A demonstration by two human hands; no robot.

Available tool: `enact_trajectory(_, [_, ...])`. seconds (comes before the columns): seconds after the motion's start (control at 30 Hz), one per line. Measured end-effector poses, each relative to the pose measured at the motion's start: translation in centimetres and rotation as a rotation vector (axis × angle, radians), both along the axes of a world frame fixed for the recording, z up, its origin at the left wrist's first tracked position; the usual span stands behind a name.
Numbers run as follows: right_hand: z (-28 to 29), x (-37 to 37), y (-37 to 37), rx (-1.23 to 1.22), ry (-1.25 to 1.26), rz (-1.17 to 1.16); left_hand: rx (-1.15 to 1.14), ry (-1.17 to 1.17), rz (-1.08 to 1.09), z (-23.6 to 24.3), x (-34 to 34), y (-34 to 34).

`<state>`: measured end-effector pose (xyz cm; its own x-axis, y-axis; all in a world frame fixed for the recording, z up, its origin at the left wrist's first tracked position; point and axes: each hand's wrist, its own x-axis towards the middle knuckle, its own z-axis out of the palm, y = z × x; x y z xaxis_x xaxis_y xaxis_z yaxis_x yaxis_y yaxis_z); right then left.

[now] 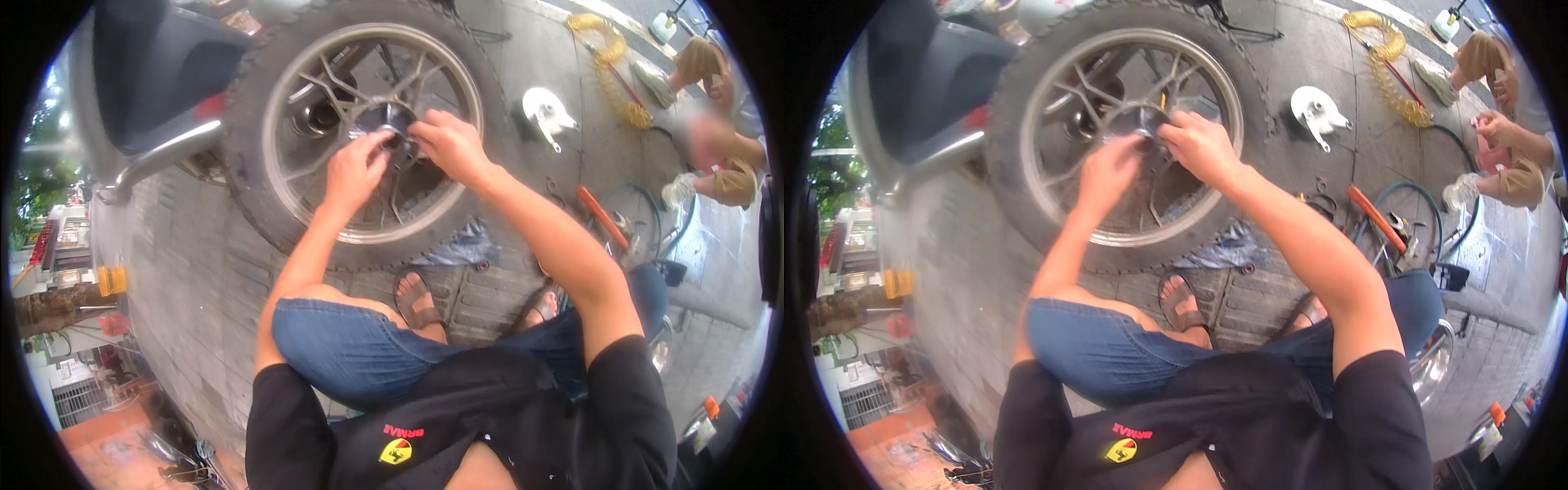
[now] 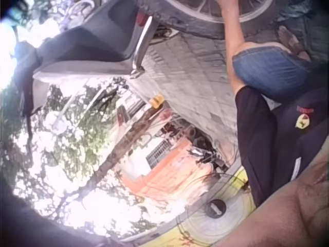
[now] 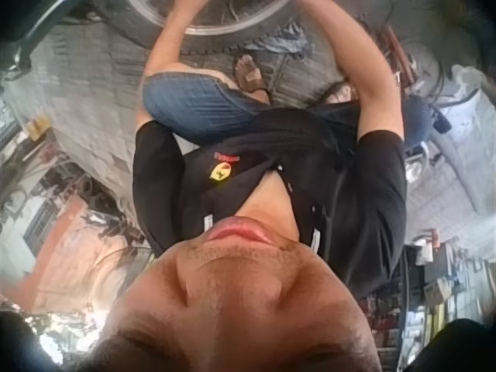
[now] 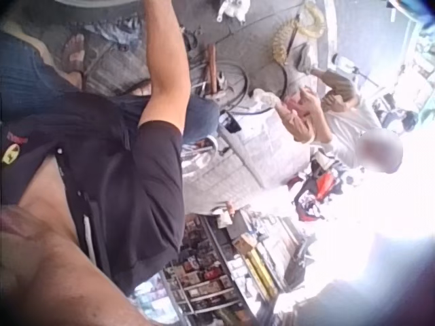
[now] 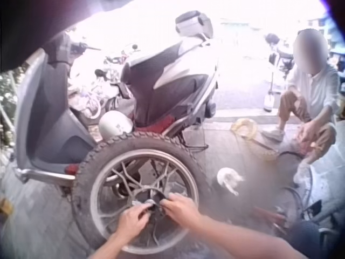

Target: The person removes a seal from a motorcycle wheel hub, cleans the internal components with a cloth, and uses a screwdriver and hammer to seat a bearing.

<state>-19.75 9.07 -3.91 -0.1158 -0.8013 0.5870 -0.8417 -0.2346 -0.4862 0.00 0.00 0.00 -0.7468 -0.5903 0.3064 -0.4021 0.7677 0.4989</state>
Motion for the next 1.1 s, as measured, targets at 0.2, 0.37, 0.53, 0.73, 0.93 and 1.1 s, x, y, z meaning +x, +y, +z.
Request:
enact_trajectory(0.2, [-0.2, -1.2, -0.5, -0.125, 0.104, 0.097, -0.047, -0.069, 0.031, -0.5, -0.7, -0.2])
enact_trajectory(0.37, [-0.6, -1.1, 0.6, -0.062, -0.037, 0.069, -0.008, -0.003, 0.016, -0.1, -1.2, 0.6])
enact_trajectory(0.53, [-1.0, 0.5, 4.9, 0.315, -0.779, 0.166, 0.553, 0.077, -0.037, -0.2, -1.0, 3.0])
enact_trajectory(0.73, [-3.1, 2.5, 10.1, 0.595, -1.190, 0.145, 1.341, 0.125, -0.037, -5.5, 0.2, 5.5])
enact_trajectory(0.93, [-4.7, 4.8, 11.9, 0.507, -1.702, -0.069, 1.545, 0.247, 0.008, -6.1, -1.5, 6.5])
enact_trajectory(1.1, [-4.8, 6.0, 11.4, 0.496, -1.596, -0.058, 1.416, 0.255, 0.058, -6.3, -1.5, 6.0])
